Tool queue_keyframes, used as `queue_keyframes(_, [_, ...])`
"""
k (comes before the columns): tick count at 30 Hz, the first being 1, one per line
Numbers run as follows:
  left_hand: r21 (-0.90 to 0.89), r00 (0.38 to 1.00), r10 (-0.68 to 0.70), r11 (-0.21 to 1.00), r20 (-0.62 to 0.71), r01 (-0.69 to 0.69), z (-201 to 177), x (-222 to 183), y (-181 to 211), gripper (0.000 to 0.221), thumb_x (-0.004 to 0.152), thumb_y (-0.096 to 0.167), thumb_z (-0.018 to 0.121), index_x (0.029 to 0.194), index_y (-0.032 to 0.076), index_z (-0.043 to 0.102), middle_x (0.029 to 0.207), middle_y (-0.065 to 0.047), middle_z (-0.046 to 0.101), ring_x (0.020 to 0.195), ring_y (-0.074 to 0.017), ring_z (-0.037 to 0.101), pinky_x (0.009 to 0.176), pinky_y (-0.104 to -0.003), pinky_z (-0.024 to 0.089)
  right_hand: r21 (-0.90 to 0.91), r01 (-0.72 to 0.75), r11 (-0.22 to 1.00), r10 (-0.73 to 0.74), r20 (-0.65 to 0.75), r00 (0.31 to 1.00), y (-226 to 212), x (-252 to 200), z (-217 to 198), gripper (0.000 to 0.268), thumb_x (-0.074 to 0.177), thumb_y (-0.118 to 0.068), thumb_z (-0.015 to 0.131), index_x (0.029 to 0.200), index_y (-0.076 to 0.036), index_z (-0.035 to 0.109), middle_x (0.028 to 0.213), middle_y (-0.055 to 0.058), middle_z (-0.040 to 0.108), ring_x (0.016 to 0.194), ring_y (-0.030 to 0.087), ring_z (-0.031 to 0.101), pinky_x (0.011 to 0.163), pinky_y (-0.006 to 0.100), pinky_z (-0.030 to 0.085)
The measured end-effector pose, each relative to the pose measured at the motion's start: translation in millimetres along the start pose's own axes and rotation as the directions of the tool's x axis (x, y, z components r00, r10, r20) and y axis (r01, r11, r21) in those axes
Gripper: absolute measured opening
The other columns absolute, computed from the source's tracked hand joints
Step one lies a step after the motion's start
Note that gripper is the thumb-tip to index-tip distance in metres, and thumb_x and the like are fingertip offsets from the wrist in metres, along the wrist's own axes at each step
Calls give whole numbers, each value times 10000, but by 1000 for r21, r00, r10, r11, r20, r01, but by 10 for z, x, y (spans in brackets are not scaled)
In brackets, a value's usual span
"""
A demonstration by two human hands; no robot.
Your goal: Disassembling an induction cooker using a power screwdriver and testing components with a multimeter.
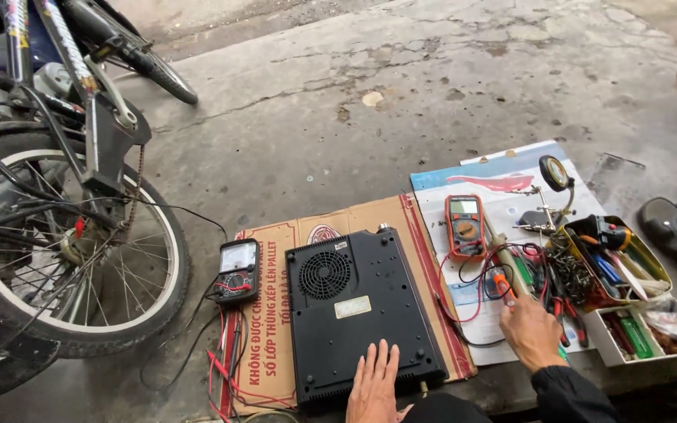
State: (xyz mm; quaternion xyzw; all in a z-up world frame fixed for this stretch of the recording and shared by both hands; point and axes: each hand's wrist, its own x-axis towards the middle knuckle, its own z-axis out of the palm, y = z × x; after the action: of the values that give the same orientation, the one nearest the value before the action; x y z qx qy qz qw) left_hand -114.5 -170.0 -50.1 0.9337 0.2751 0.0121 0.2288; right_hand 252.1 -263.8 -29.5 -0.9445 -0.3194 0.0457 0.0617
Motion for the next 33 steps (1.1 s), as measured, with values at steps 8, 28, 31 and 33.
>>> queue_keyframes(8, [-123,996,-79,989,47,84,-215,59,171,1179,857,448,845,1751,18,210,1830,-275,114,1701,-414,26,1336,-577,28,201,1,980,-39,185,982,-27,-13,-198,449,1093,-377,590,1428,-78,599,1233,149,729,822,261,770,731,422,702])
queue_keyframes(28, [-117,990,-38,992,135,54,101,162,-43,1219,970,716,738,1762,11,135,1826,-309,41,1684,-485,-45,1312,-653,-18,434,-264,861,241,108,964,111,-563,-983,619,1033,-243,739,1601,-19,633,1074,178,884,817,276,837,624,340,694])
queue_keyframes(31, [-189,978,-73,976,193,110,-554,5,288,1097,955,471,707,1758,-5,131,1841,-269,33,1711,-412,-62,1345,-557,-41,552,-123,825,164,-24,986,-279,-811,-1871,490,988,-366,808,1267,36,810,873,161,801,738,267,702,613,378,527])
queue_keyframes(33, [-182,968,-99,973,229,142,-754,-81,410,1055,992,464,693,1761,8,132,1849,-246,24,1714,-393,-69,1350,-538,-35,558,-35,829,79,-55,995,-499,-876,-2283,467,1006,-299,798,1321,45,779,905,157,764,742,267,682,595,377,518])
